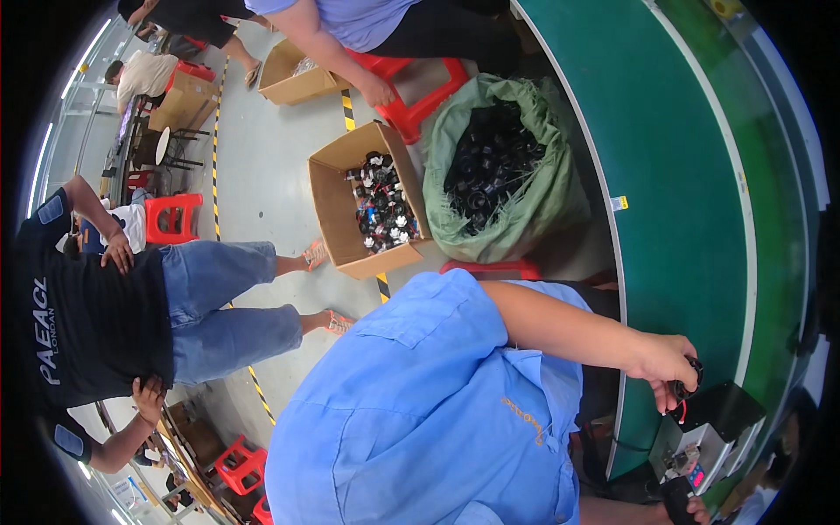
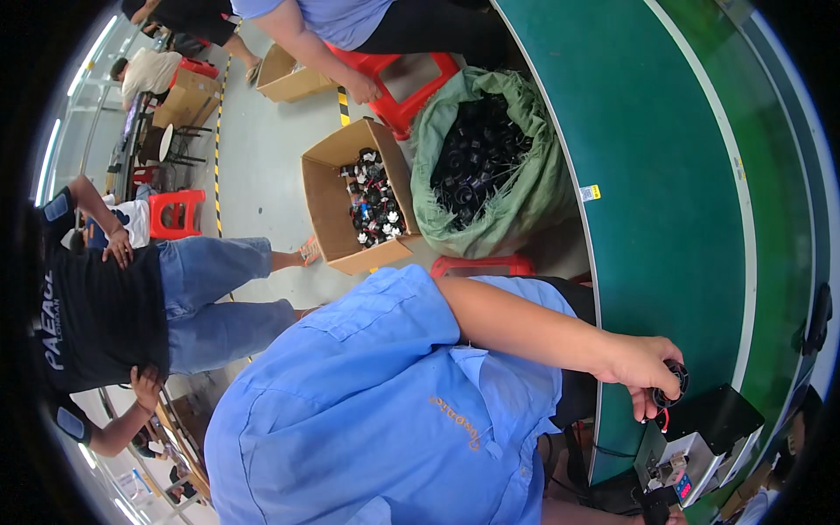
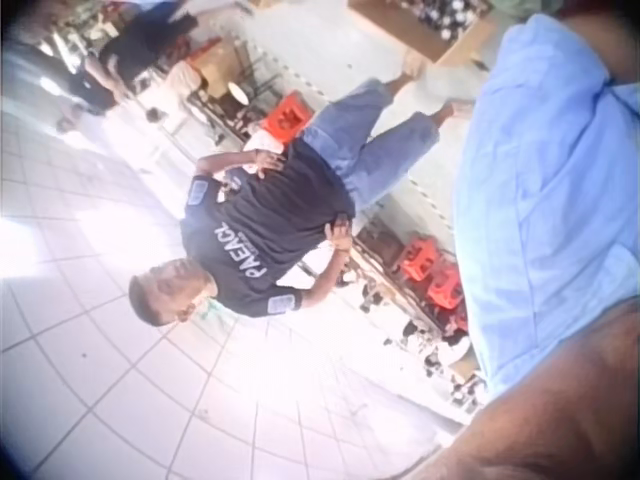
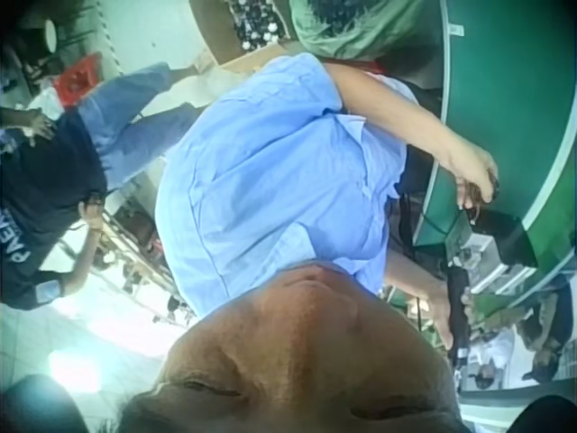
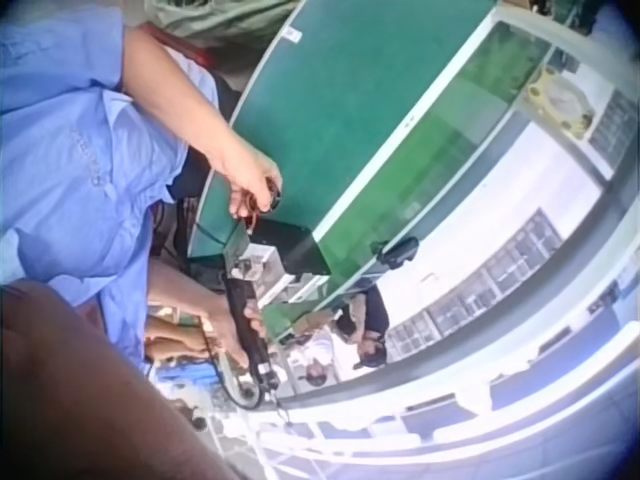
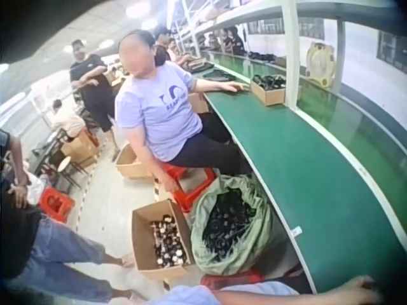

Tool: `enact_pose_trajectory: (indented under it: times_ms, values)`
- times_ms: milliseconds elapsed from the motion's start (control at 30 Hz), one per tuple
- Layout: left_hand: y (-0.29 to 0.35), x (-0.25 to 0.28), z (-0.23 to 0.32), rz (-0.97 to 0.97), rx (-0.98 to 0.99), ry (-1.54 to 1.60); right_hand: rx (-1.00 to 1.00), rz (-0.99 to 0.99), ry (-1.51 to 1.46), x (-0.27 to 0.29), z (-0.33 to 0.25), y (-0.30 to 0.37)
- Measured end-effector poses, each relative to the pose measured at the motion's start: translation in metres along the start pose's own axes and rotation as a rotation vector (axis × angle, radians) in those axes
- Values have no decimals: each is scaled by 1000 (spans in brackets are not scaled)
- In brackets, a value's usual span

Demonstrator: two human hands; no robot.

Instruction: Assembling electronic components using an electric screwdriver on a factory assembly line.

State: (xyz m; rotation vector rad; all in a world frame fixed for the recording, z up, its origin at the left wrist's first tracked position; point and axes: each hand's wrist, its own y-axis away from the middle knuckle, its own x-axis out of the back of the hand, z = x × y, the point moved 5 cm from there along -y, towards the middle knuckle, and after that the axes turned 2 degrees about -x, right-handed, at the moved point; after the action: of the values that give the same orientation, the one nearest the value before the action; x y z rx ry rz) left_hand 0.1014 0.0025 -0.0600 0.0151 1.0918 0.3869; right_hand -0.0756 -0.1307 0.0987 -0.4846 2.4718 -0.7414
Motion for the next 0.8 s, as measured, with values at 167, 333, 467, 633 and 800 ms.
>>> enact_pose_trajectory:
  times_ms: [167,333,467,633,800]
  values:
    - [2,0,-1,-34,7,39,-4,-1,41,7,2,-4]
    - [4,2,-1,-89,-35,-49,-20,13,33,15,5,-5]
    - [3,3,-2,-96,-7,-49,-95,-36,-10,17,9,-4]
    - [13,-1,4,-82,68,-83,-93,-190,-79,12,9,-6]
    - [4,-2,-3,-96,35,-82,-94,-97,-109,18,6,-5]
